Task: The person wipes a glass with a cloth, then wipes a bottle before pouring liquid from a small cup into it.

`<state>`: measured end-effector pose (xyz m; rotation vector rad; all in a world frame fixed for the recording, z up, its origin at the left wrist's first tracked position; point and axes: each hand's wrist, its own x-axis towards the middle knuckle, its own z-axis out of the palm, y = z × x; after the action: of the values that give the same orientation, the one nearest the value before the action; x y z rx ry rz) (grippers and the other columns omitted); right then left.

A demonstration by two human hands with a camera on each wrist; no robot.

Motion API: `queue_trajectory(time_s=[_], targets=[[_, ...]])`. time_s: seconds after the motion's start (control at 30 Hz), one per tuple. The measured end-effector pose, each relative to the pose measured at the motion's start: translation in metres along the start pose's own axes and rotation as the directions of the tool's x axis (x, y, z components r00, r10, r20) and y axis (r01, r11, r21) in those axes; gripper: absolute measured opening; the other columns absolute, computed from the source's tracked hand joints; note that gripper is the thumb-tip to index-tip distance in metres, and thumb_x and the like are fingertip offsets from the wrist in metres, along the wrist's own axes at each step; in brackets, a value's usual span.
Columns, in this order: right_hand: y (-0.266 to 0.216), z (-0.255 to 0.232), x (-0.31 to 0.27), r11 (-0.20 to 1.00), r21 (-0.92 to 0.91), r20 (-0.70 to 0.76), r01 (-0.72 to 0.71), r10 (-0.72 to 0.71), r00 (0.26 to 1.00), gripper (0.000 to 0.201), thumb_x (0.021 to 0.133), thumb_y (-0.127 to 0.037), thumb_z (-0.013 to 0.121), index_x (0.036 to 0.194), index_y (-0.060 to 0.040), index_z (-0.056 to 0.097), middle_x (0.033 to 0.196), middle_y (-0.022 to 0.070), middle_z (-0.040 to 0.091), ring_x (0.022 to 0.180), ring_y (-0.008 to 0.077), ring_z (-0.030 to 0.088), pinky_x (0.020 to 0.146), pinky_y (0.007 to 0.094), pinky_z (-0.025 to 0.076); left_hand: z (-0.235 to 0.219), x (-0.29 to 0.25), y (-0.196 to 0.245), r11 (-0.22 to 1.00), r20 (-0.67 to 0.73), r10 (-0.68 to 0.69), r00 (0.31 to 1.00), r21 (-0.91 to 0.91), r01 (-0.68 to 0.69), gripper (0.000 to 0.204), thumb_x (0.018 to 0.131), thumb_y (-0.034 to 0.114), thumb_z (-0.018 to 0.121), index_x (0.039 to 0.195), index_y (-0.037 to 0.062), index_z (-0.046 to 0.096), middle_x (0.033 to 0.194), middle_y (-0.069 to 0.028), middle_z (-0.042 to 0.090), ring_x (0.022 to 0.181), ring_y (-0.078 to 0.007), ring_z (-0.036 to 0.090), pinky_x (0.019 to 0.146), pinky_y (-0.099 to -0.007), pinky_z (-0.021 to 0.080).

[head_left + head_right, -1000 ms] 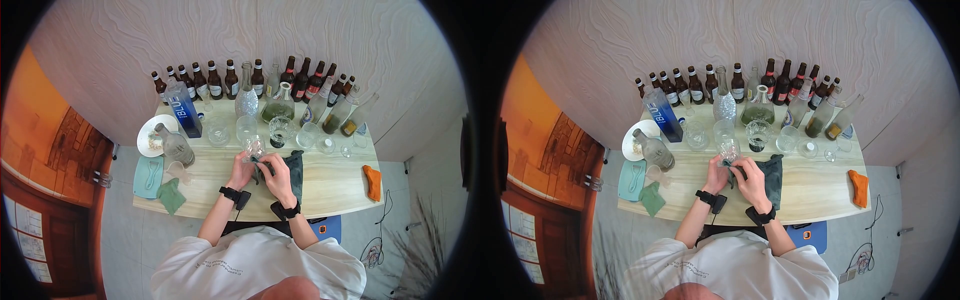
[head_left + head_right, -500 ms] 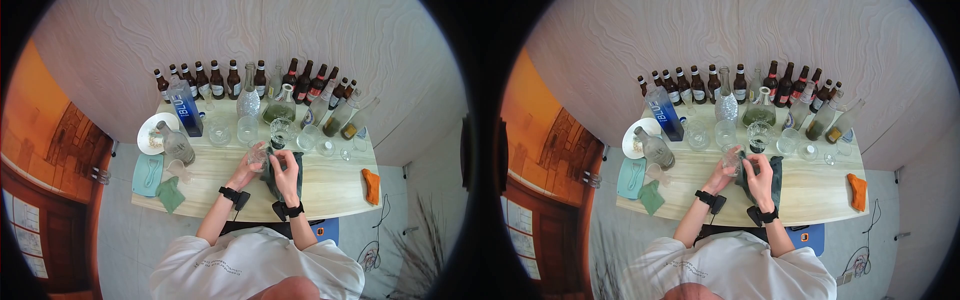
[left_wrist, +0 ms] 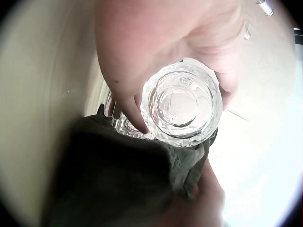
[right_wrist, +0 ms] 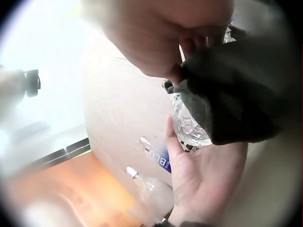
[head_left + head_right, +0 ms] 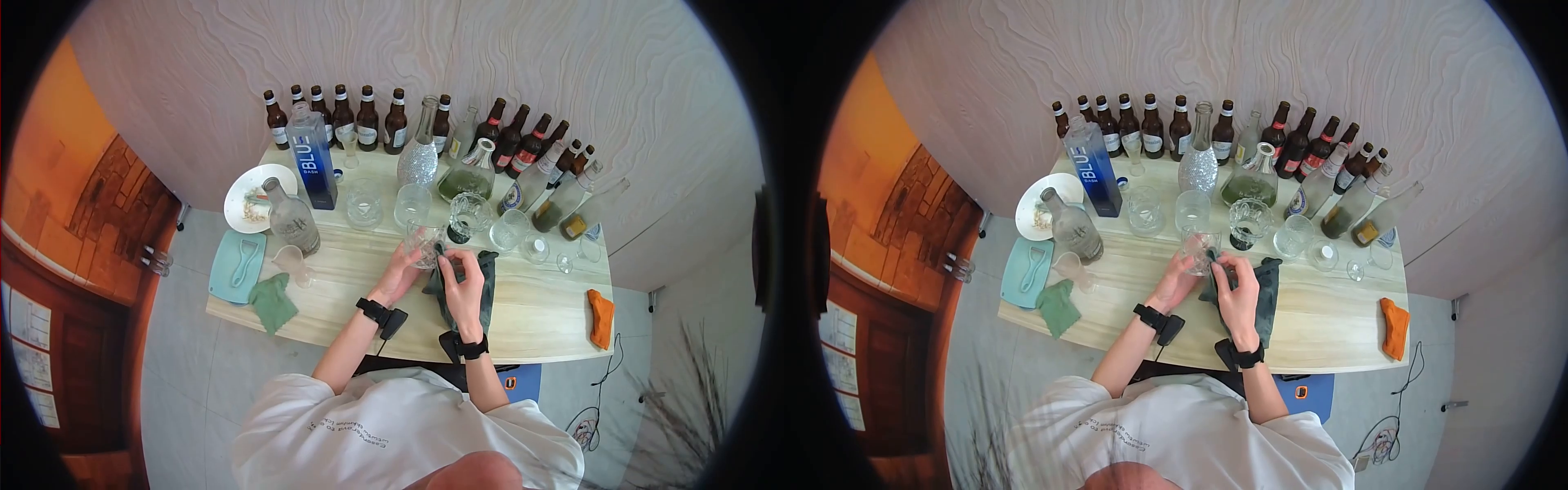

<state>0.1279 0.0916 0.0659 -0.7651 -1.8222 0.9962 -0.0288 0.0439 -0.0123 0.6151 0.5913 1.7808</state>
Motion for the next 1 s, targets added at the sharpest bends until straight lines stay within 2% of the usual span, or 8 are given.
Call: queue_trajectory(time_s=[0.13,0.23,0.37,0.5,0.6,0.73,0.83,1.0], targets=[[-0.003,0.0,0.004,0.999,-0.023,-0.01,0.03,-0.03,1.0,0.013,0.099,-0.005,0.076,0.11,-0.0015,0.07,0.102,0.0096,0.071,0.09,0.0223,0.067,0.079,0.033,0.052,0.003,-0.003,0.006,0.999,0.015,-0.018,1.0,0.04,0.017,0.09,0.092,0.045,0.083,0.162,0.0076,0.041,0.153,-0.007,0.057,0.141,-0.0209,0.055,0.12,-0.0419,0.043],[-0.001,-0.001,0.011,0.999,0.033,-0.086,-0.024,0.026,0.996,0.014,0.1,-0.005,0.075,0.112,-0.0015,0.07,0.102,0.0084,0.071,0.091,0.0207,0.067,0.08,0.0331,0.052,0.001,-0.005,0.007,0.995,0.075,-0.102,0.992,-0.016,0.103,0.091,0.091,0.048,0.083,0.161,0.0061,0.043,0.152,-0.0066,0.058,0.141,-0.0204,0.055,0.12,-0.0408,0.043],[0.006,-0.004,0.02,0.994,0.057,-0.112,-0.09,0.096,0.989,0.016,0.102,-0.009,0.074,0.115,-0.001,0.07,0.102,0.0065,0.071,0.091,0.0171,0.065,0.08,0.0319,0.052,0.002,-0.004,0.006,0.995,0.091,-0.102,0.991,0.011,0.101,0.09,0.094,0.052,0.079,0.162,0.0053,0.043,0.151,-0.0062,0.059,0.14,-0.0197,0.056,0.119,-0.0403,0.043],[0.004,-0.003,0.016,0.985,0.087,-0.061,-0.149,0.154,0.986,0.017,0.102,-0.008,0.075,0.115,-0.0003,0.069,0.101,0.007,0.072,0.088,0.0146,0.065,0.076,0.03,0.052,0.002,-0.001,0.006,0.995,0.082,-0.088,0.993,-0.029,0.091,0.094,0.096,0.057,0.074,0.167,0.0075,0.038,0.153,-0.0066,0.058,0.141,-0.0211,0.055,0.121,-0.0409,0.041],[0.001,0.003,0.004,0.989,0.075,0.006,-0.131,0.131,0.991,0.015,0.103,-0.008,0.074,0.114,-0.0003,0.067,0.095,0.0013,0.069,0.085,0.0089,0.062,0.078,0.0256,0.05,0.009,-0.001,0.01,0.992,-0.002,-0.08,0.997,-0.097,0.08,0.093,0.097,0.059,0.071,0.168,0.0094,0.036,0.154,-0.007,0.058,0.141,-0.0223,0.056,0.123,-0.0422,0.039],[0.007,0.01,-0.014,0.997,0.035,0.064,-0.075,0.073,0.995,0.015,0.102,-0.006,0.075,0.113,0.0002,0.068,0.096,0.0043,0.071,0.088,0.0113,0.065,0.082,0.0273,0.053,0.0,0.0,0.002,0.996,-0.004,-0.049,0.999,-0.071,0.048,0.092,0.096,0.058,0.074,0.166,0.0105,0.038,0.154,-0.0074,0.058,0.14,-0.0233,0.056,0.123,-0.0441,0.038],[0.007,0.01,-0.013,0.996,0.047,0.045,-0.08,0.078,0.996,0.017,0.101,-0.005,0.075,0.114,0.0009,0.068,0.099,0.0095,0.073,0.088,0.0179,0.069,0.081,0.0318,0.055,-0.008,0.0,-0.002,0.998,0.045,-0.044,0.998,-0.039,0.045,0.092,0.094,0.056,0.078,0.165,0.0108,0.04,0.155,-0.0073,0.057,0.142,-0.0234,0.055,0.124,-0.0439,0.038],[-0.001,0.001,0.008,0.998,-0.005,-0.104,-0.064,0.063,0.993,0.015,0.102,-0.005,0.073,0.115,0.0004,0.067,0.1,0.0101,0.071,0.089,0.0192,0.067,0.081,0.033,0.053,-0.009,0.0,-0.001,0.995,0.075,-0.094,0.993,-0.034,0.096,0.09,0.095,0.054,0.079,0.163,0.0073,0.042,0.156,-0.0079,0.056,0.143,-0.0225,0.054,0.122,-0.0426,0.04]])
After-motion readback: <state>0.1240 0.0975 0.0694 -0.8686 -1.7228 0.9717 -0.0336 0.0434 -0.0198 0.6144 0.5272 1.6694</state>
